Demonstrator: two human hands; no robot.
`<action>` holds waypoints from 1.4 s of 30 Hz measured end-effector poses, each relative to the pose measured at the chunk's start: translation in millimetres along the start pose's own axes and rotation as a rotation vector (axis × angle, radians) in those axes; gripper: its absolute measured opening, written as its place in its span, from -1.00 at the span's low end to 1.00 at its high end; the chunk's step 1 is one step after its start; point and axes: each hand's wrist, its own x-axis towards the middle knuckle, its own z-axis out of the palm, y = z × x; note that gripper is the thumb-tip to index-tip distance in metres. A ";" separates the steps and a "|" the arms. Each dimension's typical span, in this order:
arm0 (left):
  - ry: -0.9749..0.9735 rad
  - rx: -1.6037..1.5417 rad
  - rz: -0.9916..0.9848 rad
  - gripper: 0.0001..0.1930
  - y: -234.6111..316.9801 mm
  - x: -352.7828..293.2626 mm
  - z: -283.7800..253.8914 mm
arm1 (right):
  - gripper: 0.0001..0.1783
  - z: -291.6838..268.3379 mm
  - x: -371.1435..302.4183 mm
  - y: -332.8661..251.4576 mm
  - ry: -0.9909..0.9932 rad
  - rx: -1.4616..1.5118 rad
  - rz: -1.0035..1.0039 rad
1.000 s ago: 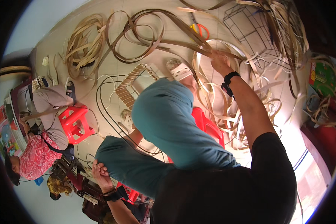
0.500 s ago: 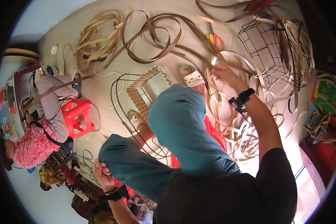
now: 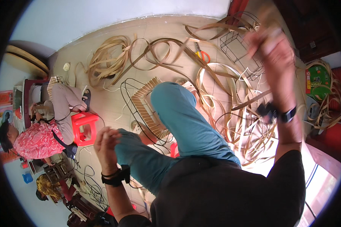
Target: The person weaves a basket by cutting strips of material with shears and then threading long flat strips through the wire frame.
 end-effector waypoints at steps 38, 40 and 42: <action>0.374 -1.117 0.738 -0.91 5.1 -119.4 -341.9 | -0.71 -211.0 -47.8 47.0 0.326 -1.137 -0.015; 0.807 -1.116 0.676 -0.85 -6.8 -99.3 -349.1 | -0.76 -254.8 -55.3 12.8 0.491 -1.212 -0.001; 0.800 -1.169 0.697 -0.84 -29.1 -88.8 -381.2 | -0.76 -353.0 -71.5 -8.4 0.493 -1.247 -0.201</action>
